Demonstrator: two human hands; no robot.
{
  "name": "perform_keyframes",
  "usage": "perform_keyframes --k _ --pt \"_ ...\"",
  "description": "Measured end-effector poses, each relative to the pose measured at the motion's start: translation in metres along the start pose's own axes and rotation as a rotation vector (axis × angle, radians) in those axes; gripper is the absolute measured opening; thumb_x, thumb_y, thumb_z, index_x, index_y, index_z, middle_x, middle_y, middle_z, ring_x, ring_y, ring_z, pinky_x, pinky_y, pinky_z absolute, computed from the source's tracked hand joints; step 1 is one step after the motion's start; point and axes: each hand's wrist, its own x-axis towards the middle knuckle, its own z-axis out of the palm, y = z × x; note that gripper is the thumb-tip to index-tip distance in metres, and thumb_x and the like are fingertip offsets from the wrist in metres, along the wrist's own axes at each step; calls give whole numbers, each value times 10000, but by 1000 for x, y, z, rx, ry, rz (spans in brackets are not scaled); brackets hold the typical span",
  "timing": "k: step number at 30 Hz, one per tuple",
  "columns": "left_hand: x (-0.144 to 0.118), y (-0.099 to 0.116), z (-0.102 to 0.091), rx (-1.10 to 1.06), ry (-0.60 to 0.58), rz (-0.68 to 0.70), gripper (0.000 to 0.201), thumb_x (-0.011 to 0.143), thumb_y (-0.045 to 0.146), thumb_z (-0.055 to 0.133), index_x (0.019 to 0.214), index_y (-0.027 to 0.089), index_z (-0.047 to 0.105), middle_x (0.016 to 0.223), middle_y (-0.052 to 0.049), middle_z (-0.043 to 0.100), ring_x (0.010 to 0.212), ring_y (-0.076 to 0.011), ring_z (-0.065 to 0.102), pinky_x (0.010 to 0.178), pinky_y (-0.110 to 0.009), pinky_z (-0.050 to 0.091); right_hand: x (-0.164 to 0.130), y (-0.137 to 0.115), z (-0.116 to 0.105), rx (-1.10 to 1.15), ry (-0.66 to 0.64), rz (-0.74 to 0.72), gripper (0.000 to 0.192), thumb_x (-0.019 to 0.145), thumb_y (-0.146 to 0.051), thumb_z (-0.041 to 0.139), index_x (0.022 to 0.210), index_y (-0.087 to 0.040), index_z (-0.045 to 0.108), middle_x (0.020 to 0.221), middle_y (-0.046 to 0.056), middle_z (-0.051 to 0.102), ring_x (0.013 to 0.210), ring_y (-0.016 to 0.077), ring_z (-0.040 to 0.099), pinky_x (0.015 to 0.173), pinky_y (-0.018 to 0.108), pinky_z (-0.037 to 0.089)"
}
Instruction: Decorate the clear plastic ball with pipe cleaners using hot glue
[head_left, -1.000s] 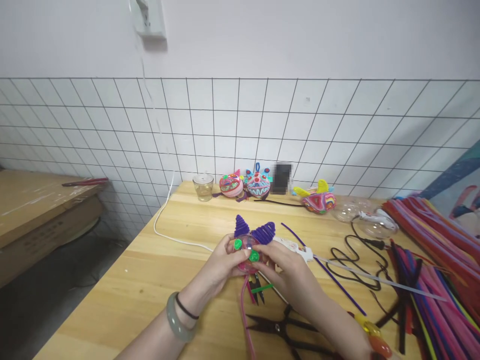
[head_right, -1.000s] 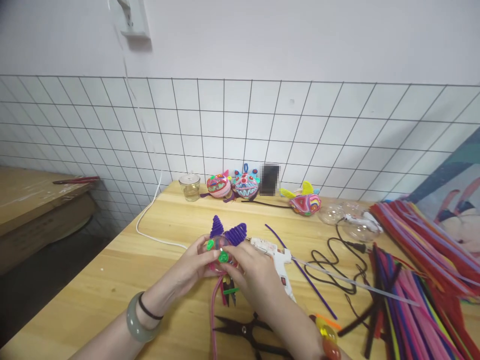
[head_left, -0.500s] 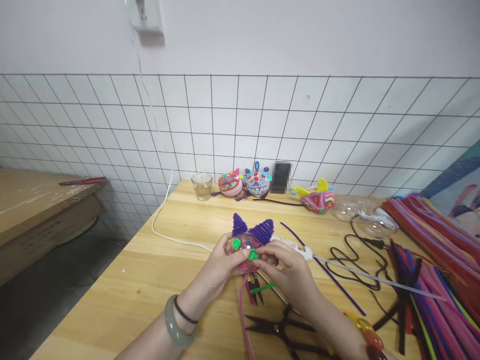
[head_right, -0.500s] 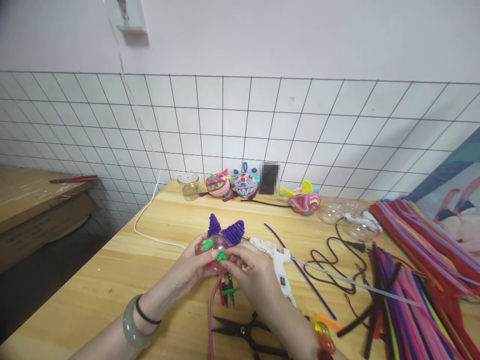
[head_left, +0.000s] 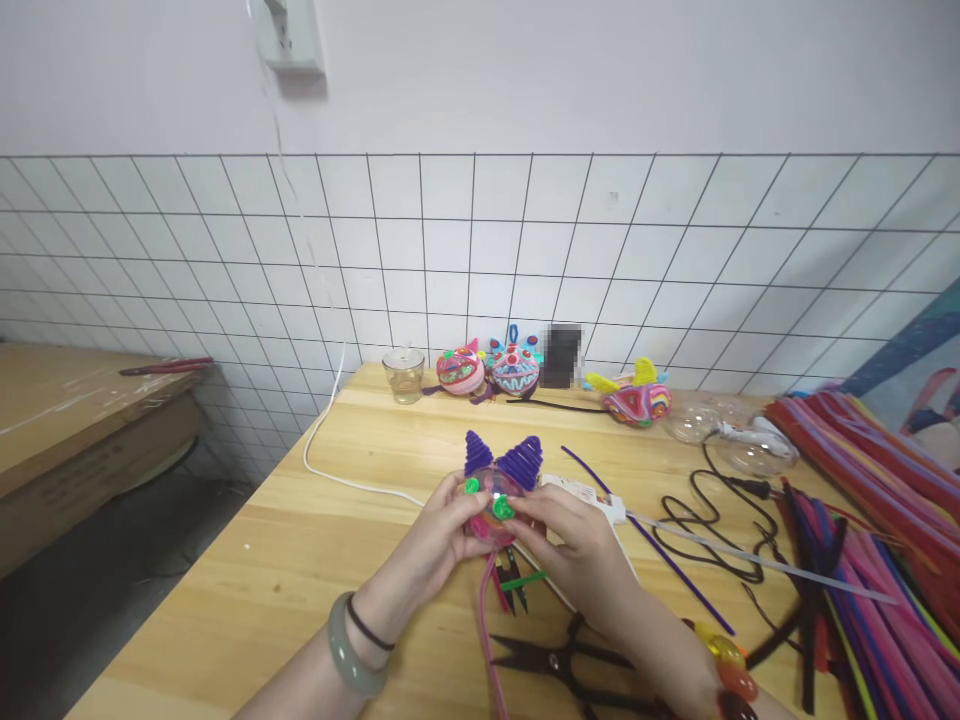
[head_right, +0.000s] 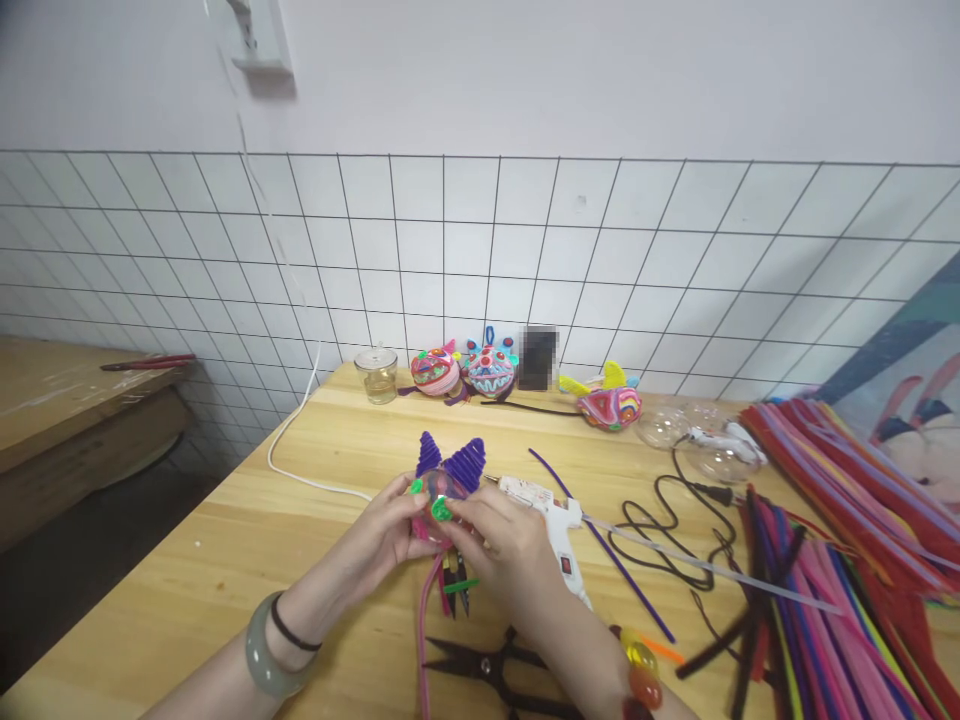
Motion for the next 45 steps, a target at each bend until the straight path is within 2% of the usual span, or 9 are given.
perform_keyframes --k 3,7,22,28,33,41,45 --pt "0 1 0 -24 -5 -2 246 807 230 646 1016 165 534 984 -74 651 805 -165 645 745 -371 566 0 1 -1 -35 8 -34 106 875 -166 622 962 -153 680 763 82 689 677 171 650 611 274 526" --pt "0 0 0 0 16 -4 287 766 193 693 1007 161 542 976 -63 655 799 -159 649 760 -379 568 0 1 0 -68 9 -48 102 885 -196 609 940 -165 688 747 75 693 667 169 655 600 268 533" --pt "1 -1 0 72 110 -13 389 707 246 752 1004 176 511 957 -55 661 753 -166 665 702 -372 580 1 -2 -2 -154 -108 -91 157 928 -194 544 954 -147 692 775 88 707 680 178 662 605 280 512" --pt "0 -2 2 91 131 9 408 671 264 774 975 174 517 960 -55 650 799 -186 658 716 -388 574 3 -4 -4 -172 -100 -114 185 946 -220 516 925 -158 689 786 95 713 697 178 665 618 281 513" --pt "0 -2 4 75 149 8 415 635 267 801 935 179 528 915 -39 656 761 -176 658 707 -379 570 4 -3 -4 -148 -89 -110 190 947 -234 515 907 -176 692 770 79 712 682 166 659 613 276 519" --pt "-1 1 2 -1 67 8 330 724 327 742 947 175 552 919 -58 679 782 -185 663 725 -397 572 1 1 -3 -158 -68 -98 180 937 -224 529 910 -188 703 753 70 703 678 167 659 604 270 516" --pt "-1 1 2 40 60 10 352 717 313 761 967 177 554 945 -50 673 779 -165 666 735 -369 572 0 3 -2 -150 -77 -88 162 933 -213 536 945 -188 695 770 68 703 693 167 657 615 270 515"
